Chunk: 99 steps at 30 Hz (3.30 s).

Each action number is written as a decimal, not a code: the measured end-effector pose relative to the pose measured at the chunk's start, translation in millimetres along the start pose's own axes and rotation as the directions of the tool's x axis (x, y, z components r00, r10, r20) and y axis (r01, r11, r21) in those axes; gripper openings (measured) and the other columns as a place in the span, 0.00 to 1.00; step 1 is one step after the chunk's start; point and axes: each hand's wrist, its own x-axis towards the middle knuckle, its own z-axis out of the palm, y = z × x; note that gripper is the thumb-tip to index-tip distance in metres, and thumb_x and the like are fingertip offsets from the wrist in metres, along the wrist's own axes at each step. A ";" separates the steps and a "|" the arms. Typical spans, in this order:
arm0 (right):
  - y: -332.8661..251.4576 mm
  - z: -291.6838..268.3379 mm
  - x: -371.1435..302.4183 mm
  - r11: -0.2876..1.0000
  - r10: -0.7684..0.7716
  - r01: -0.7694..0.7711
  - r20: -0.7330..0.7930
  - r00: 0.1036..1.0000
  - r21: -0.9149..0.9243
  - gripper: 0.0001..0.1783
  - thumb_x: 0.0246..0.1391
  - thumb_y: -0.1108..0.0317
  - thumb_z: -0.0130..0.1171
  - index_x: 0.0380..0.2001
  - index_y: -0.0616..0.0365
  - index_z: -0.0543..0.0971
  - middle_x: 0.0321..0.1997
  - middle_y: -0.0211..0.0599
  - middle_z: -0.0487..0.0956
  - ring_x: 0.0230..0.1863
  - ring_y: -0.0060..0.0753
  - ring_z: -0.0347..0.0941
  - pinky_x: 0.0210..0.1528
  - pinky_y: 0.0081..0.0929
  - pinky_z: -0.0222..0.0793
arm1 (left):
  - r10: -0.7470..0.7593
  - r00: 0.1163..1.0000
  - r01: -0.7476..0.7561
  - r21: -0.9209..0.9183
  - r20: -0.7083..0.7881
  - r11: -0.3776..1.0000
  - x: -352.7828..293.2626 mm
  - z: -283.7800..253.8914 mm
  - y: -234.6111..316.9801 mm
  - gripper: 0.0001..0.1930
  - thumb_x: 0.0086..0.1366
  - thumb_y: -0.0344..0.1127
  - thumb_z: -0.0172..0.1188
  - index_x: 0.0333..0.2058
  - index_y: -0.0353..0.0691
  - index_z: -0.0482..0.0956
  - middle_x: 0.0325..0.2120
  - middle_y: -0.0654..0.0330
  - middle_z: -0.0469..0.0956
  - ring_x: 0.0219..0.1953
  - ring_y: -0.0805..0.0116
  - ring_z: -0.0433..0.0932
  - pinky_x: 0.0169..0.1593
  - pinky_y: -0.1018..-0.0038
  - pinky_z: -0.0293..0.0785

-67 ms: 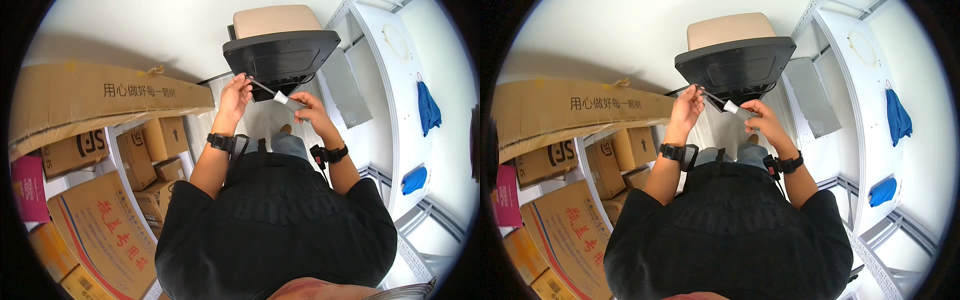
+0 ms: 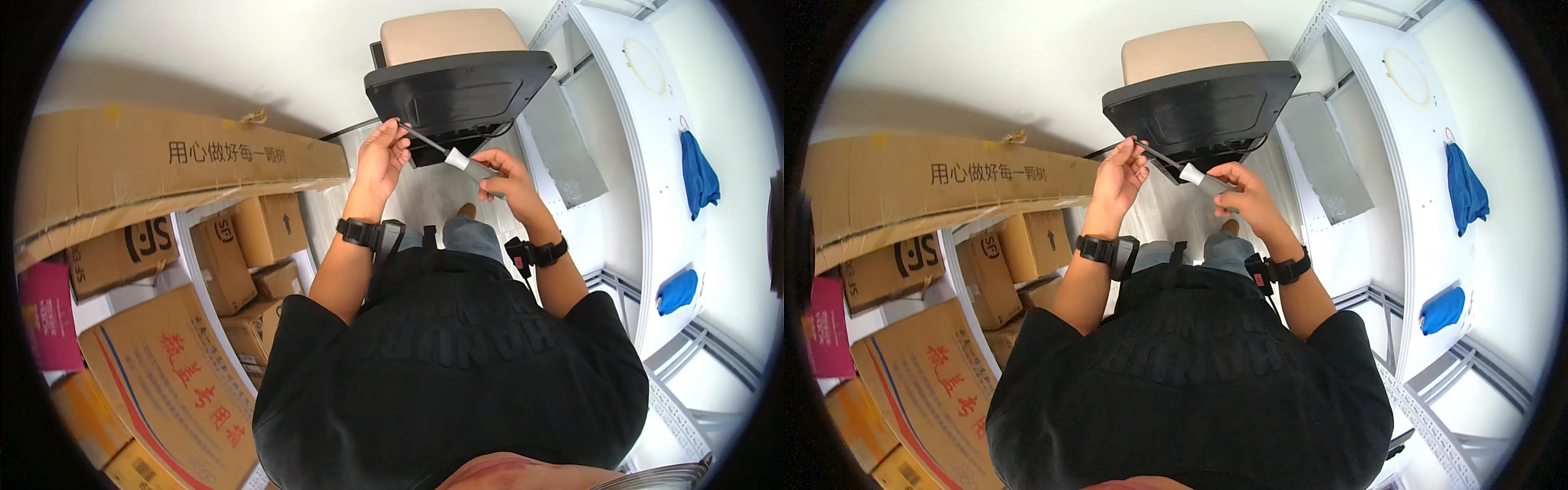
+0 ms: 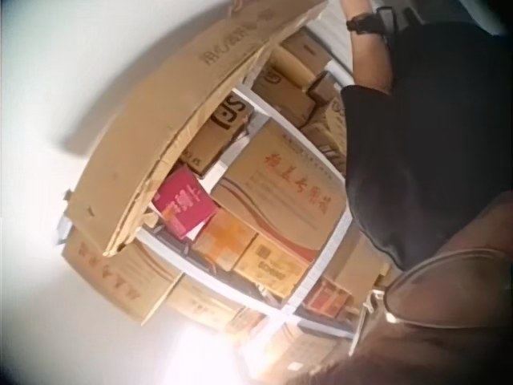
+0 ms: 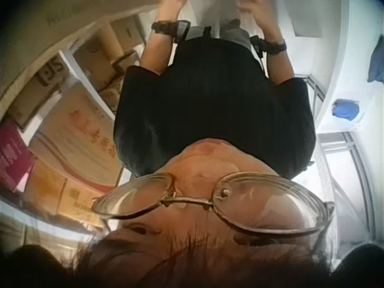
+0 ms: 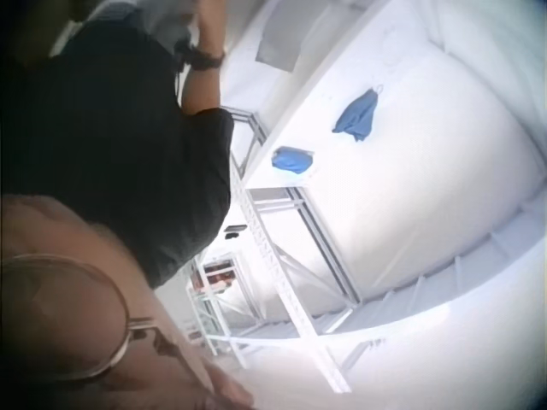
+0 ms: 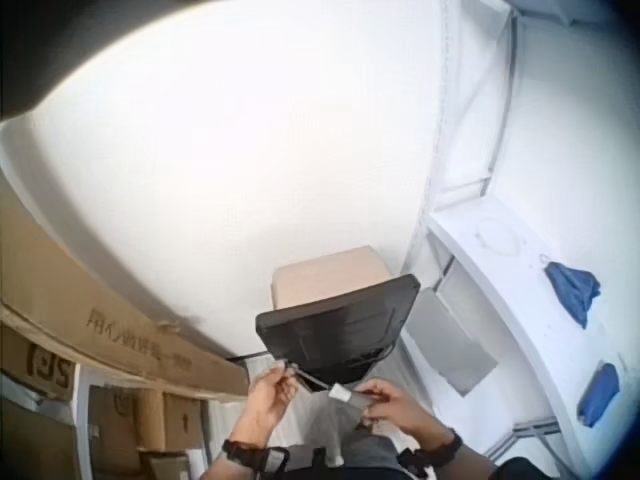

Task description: The person wipes the interior of a black electronic device with a blue cloth. Then, using a screwdriver, they remove screws from a beige and black component and place it on a shelf. Finally, they attach a metal panel to the back of the device.

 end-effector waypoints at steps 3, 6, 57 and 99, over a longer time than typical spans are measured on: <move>-2.2 19.3 2.6 0.999 -0.027 0.031 -0.102 0.994 0.033 0.21 0.44 0.79 0.54 0.46 0.61 0.73 0.42 0.35 0.76 0.26 0.21 0.73 0.29 0.19 0.66 | -0.035 0.994 0.037 -0.020 0.100 0.999 13.8 1.0 14.9 0.09 0.68 0.38 0.53 0.42 0.42 0.75 0.32 0.66 0.79 0.28 0.77 0.74 0.33 0.79 0.73; 7.7 48.5 3.9 0.996 -0.057 0.071 -0.208 0.976 0.060 0.21 0.44 0.80 0.54 0.46 0.62 0.73 0.41 0.35 0.76 0.26 0.21 0.72 0.29 0.19 0.66 | -0.084 0.980 0.093 -0.041 0.178 0.995 18.6 -3.7 31.8 0.11 0.68 0.39 0.54 0.45 0.42 0.75 0.33 0.68 0.79 0.28 0.78 0.74 0.35 0.79 0.72; 23.0 192.9 18.9 0.893 -0.444 0.248 -0.644 0.623 -0.376 0.28 0.47 0.79 0.61 0.54 0.56 0.67 0.46 0.37 0.68 0.31 0.23 0.74 0.30 0.20 0.72 | -0.313 0.856 0.237 0.226 0.411 0.945 49.6 -8.9 71.3 0.10 0.68 0.39 0.54 0.42 0.40 0.73 0.34 0.60 0.78 0.32 0.73 0.75 0.36 0.77 0.72; 13.9 199.5 9.6 0.995 -0.055 0.096 -0.683 0.728 0.023 0.14 0.58 0.61 0.57 0.38 0.61 0.73 0.21 0.28 0.72 0.20 0.17 0.67 0.22 0.17 0.62 | -0.334 0.797 0.197 0.305 0.503 0.932 40.1 -9.0 77.4 0.09 0.70 0.38 0.50 0.38 0.39 0.74 0.33 0.56 0.80 0.30 0.77 0.72 0.38 0.79 0.69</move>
